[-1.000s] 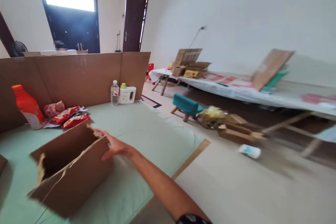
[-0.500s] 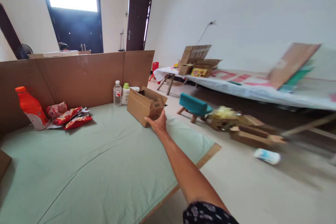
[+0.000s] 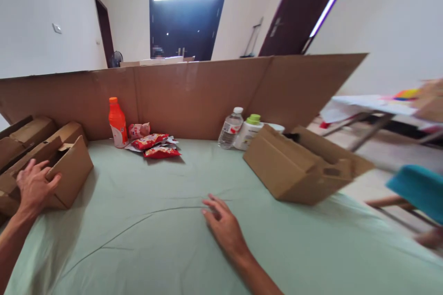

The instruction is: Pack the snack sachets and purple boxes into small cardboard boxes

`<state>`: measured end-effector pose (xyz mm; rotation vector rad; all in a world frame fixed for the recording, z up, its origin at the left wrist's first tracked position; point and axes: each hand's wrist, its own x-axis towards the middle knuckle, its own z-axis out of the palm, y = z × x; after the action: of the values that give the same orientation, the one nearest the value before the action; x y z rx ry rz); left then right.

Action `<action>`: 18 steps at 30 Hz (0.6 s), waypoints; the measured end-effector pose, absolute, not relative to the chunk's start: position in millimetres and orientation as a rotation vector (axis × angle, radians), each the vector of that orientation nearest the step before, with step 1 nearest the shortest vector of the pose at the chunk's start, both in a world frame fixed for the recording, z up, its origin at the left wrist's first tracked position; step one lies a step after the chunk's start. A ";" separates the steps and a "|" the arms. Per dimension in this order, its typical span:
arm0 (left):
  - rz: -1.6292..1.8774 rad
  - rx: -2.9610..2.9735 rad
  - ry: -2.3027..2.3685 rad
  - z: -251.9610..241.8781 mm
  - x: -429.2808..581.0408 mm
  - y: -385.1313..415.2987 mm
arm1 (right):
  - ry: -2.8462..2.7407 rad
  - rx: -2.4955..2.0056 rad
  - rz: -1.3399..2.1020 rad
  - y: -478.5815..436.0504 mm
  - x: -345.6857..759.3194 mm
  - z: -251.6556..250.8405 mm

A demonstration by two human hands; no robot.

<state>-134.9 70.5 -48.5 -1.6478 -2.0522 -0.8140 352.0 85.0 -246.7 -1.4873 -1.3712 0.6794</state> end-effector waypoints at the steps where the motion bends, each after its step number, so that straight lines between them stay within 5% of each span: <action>1: -0.795 -1.684 -2.041 -47.2 -132.2 71.2 | -1.431 -1.447 0.738 82.6 335.6 -242.7; 9: -0.872 -1.896 -1.868 -65.3 -4.7 44.4 | -1.836 -0.998 0.979 31.5 233.6 -198.5; 14: -1.272 -2.171 -1.428 -76.5 50.2 -11.9 | -1.631 -0.929 1.077 16.1 225.0 -178.4; 18: -1.616 -2.093 -1.862 -118.7 16.7 -11.0 | -1.583 -0.891 1.065 27.9 227.3 -185.3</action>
<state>16.7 -11.0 -118.7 -2.0925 -1.8617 -1.6165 227.3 27.9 -185.3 -0.8911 -1.5828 1.0650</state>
